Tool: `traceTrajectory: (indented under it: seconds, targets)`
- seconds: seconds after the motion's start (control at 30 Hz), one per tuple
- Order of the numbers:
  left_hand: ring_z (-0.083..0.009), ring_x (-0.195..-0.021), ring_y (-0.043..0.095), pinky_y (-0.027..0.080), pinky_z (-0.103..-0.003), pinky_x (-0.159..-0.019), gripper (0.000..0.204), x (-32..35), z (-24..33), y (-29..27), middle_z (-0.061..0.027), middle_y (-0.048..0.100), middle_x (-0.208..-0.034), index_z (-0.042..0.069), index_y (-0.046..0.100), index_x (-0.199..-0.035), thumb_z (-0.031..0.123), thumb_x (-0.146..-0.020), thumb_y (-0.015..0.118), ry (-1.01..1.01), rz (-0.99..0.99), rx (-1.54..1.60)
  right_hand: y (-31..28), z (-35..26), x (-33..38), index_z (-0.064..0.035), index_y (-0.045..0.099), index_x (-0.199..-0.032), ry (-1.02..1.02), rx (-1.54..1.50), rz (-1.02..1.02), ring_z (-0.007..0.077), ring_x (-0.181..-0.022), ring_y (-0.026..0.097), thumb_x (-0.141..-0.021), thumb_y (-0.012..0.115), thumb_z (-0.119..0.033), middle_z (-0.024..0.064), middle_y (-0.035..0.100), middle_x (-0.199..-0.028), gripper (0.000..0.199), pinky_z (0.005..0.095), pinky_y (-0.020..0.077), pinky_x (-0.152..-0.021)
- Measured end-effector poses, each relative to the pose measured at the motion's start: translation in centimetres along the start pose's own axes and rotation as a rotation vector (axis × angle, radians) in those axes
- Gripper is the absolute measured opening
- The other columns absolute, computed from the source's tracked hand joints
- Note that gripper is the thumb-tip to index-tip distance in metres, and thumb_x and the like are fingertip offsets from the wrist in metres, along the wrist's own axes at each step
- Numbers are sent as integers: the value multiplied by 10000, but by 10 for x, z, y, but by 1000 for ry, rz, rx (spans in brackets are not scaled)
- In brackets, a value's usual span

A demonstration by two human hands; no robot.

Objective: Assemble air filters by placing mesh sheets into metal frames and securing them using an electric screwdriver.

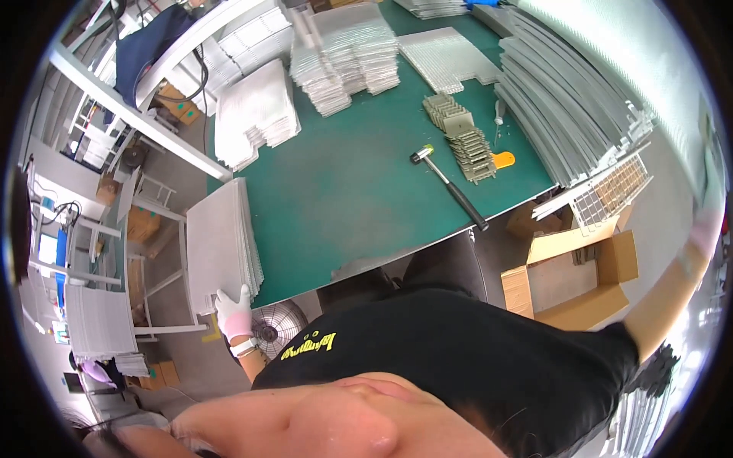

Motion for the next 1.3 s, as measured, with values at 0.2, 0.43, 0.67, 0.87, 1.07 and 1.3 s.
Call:
traceTrajectory:
  seconds: [0.2,0.43,0.67,0.87,1.07,1.3]
  targets:
    - [-399,-1218,614,480,-461,-1034,993,-22,2,11,-277,635,-1295,-38,470,-1450,707,-815,635,61,-173,32,-14,124,-142,-49,667,-1323,413,-247,-209,104,-1006,576,-987,620,-311,19,684,-1143,428,244,430,-890]
    - [-418,-1224,606,467,-438,-1054,902,-27,-20,-39,-304,630,-1285,-43,499,-1428,552,-788,722,97,-132,149,46,51,-107,-59,649,-1328,176,452,-59,257,-1076,665,-947,618,-493,139,721,-1169,578,355,463,-977]
    - [-346,-1250,614,468,-393,-1050,749,-45,-46,-69,-315,621,-1305,-86,528,-1388,373,-851,779,94,-194,528,103,-95,23,-119,638,-1366,-93,250,127,139,-1018,669,-1031,577,-318,99,725,-1188,395,288,487,-932]
    - [-147,-881,609,512,-311,-799,538,-68,-104,-154,-92,685,-1061,-41,587,-1351,346,-984,655,104,46,1145,211,-145,102,30,600,-1360,-150,78,-227,215,-1113,667,-1019,565,-128,165,700,-1253,377,320,486,-1003]
    - [-311,-1113,660,510,-399,-975,649,59,94,-152,-196,678,-1214,10,664,-1255,437,-787,804,544,39,551,315,-223,186,-8,681,-1214,-397,-244,-236,256,-916,687,-881,635,35,140,710,-1012,339,340,547,-842]
    - [-391,-887,695,549,-471,-805,703,135,268,-32,-216,707,-901,-4,648,-1113,660,-926,514,996,-541,286,545,-273,301,-151,575,-1396,-642,-13,-981,401,-1436,371,-881,624,-330,162,487,-1495,547,572,229,-1195]
Point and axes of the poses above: each hand's wrist, its own x-axis away from the middle knuckle, its own y-axis out of the palm, z = x × y, the point moved 9 cm from there along -x, towards the middle knuckle
